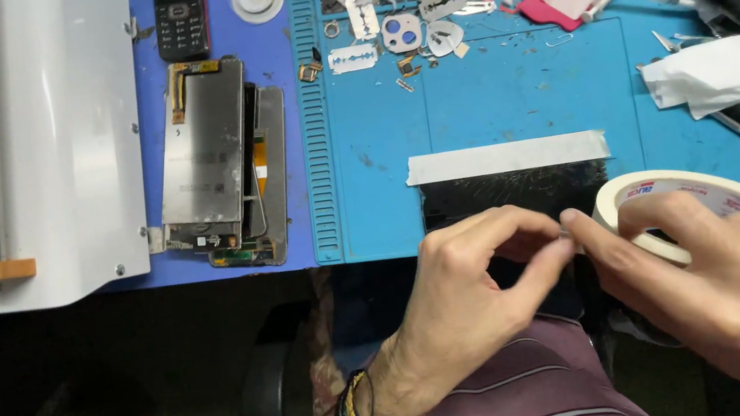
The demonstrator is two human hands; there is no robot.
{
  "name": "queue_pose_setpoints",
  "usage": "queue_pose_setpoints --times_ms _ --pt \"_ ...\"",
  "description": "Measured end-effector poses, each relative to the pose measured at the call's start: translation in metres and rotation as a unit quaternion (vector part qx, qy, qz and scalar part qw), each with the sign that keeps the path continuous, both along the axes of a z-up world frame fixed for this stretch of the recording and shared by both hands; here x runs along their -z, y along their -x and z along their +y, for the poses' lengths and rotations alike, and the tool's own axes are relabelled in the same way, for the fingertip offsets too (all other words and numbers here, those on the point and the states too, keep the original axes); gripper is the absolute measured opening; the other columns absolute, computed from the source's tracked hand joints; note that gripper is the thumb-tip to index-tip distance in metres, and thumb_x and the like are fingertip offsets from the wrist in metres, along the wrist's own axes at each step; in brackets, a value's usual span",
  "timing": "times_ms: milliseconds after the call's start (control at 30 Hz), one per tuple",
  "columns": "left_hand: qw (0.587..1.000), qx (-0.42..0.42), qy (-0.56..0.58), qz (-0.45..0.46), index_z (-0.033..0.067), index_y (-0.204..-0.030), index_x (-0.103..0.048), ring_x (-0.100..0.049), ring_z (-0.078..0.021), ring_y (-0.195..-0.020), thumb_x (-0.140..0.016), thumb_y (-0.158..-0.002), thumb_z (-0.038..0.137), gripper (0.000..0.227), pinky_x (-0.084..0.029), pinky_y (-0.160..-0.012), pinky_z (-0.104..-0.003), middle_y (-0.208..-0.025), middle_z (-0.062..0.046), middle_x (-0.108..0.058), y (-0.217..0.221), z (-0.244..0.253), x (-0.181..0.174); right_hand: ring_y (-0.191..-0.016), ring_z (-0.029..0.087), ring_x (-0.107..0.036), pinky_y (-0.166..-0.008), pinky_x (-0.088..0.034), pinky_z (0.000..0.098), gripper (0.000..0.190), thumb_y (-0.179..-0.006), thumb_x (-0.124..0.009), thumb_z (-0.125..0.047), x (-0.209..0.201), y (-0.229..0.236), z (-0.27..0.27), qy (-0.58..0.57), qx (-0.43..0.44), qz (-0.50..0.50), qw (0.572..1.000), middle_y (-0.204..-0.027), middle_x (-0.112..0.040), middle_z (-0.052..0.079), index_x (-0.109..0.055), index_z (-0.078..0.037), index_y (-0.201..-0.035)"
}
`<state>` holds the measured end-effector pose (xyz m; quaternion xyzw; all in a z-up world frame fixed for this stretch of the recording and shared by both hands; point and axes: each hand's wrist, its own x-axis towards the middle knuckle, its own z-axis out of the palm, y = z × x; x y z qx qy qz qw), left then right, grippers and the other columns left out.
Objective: The person cleans a rectangular electronic component with a white wipe, spraying it with liquid from a bottle. They then wipe a cracked smartphone screen and apply strips of white tape across the screen surface.
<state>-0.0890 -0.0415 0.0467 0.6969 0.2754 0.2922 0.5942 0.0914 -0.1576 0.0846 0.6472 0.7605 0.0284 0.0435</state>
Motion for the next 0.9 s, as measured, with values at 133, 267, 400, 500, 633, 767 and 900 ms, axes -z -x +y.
queue_pose_setpoints --times_ms 133,267,400,500,633,767,900 --pt "1.0 -0.022 0.003 0.016 0.0 -0.084 -0.069 -0.061 -0.0121 -0.057 -0.071 -0.084 0.0 0.001 -0.049 -0.051 -0.024 -0.074 -0.005 -0.072 0.005 -0.001 0.005 -0.039 0.012 -0.061 -0.038 -0.052 0.0311 0.05 -0.084 -0.069 -0.02 -0.002 0.007 0.011 -0.026 -0.024 0.026 0.999 -0.103 -0.063 0.002 -0.069 -0.017 -0.134" --pt "0.998 -0.028 -0.049 0.021 -0.0017 -0.089 -0.064 -0.057 -0.0142 -0.06 -0.069 -0.086 -0.004 0.007 -0.048 -0.054 -0.026 -0.081 -0.007 -0.067 0.009 0.001 0.006 -0.058 0.01 -0.067 -0.041 -0.048 0.024 0.051 -0.091 -0.071 -0.03 0.0 0.015 0.019 -0.053 -0.028 -0.036 0.998 -0.105 -0.066 0.003 -0.069 -0.019 -0.141" --pt "0.995 -0.023 -0.084 0.056 -0.0007 -0.088 -0.063 -0.055 -0.0148 -0.061 -0.069 -0.086 -0.003 0.006 -0.046 -0.054 -0.028 -0.078 -0.006 -0.064 0.016 0.006 0.003 -0.039 0.003 -0.062 -0.037 -0.048 0.0158 0.084 -0.093 -0.056 -0.065 0.008 0.009 0.016 -0.01 -0.015 -0.151 0.988 -0.084 -0.07 -0.007 -0.057 -0.013 -0.159" --pt "0.979 -0.063 -0.15 0.125 0.0047 -0.088 -0.065 -0.06 -0.0158 -0.061 -0.068 -0.088 0.006 0.003 -0.046 -0.068 -0.029 -0.078 -0.003 -0.068 0.03 0.018 0.004 -0.037 0.012 -0.049 -0.042 -0.046 0.0284 0.049 -0.085 -0.077 -0.027 -0.003 -0.001 0.017 -0.042 -0.124 0.117 0.984 -0.058 -0.052 -0.002 -0.071 -0.011 -0.131" --pt "0.951 -0.102 -0.205 0.207 0.0088 -0.087 -0.07 -0.059 -0.0094 -0.057 -0.072 -0.088 0.008 0.002 -0.041 -0.075 -0.031 -0.073 0.0 -0.072 0.049 0.034 0.025 -0.04 0.013 -0.057 -0.045 -0.042 0.0346 0.047 -0.087 -0.072 -0.034 0.017 -0.038 0.0 -0.02 -0.085 0.08 0.993 -0.059 -0.057 -0.002 -0.072 -0.024 -0.133" --pt "0.946 -0.127 -0.186 0.232 0.009 -0.08 -0.067 -0.049 -0.0089 -0.05 -0.072 -0.088 0.012 0.009 -0.036 -0.076 -0.029 -0.064 0.005 -0.064 0.046 0.04 0.021 -0.076 0.009 -0.072 -0.086 -0.061 0.0335 0.053 -0.08 -0.069 -0.016 0.067 -0.1 -0.013 0.056 -0.129 0.077 0.987 -0.091 -0.064 0.001 -0.063 -0.015 -0.133" --pt "0.94 -0.119 -0.193 0.255 0.0096 -0.08 -0.067 -0.045 -0.012 -0.045 -0.071 -0.087 0.011 0.008 -0.035 -0.074 -0.03 -0.062 0.005 -0.064 0.046 0.042 0.018 -0.122 0.01 -0.068 -0.119 -0.052 0.0312 0.059 -0.081 -0.064 0.0 0.114 -0.141 -0.038 0.165 0.01 0.085 0.982 -0.102 -0.063 -0.006 -0.054 -0.01 -0.138"
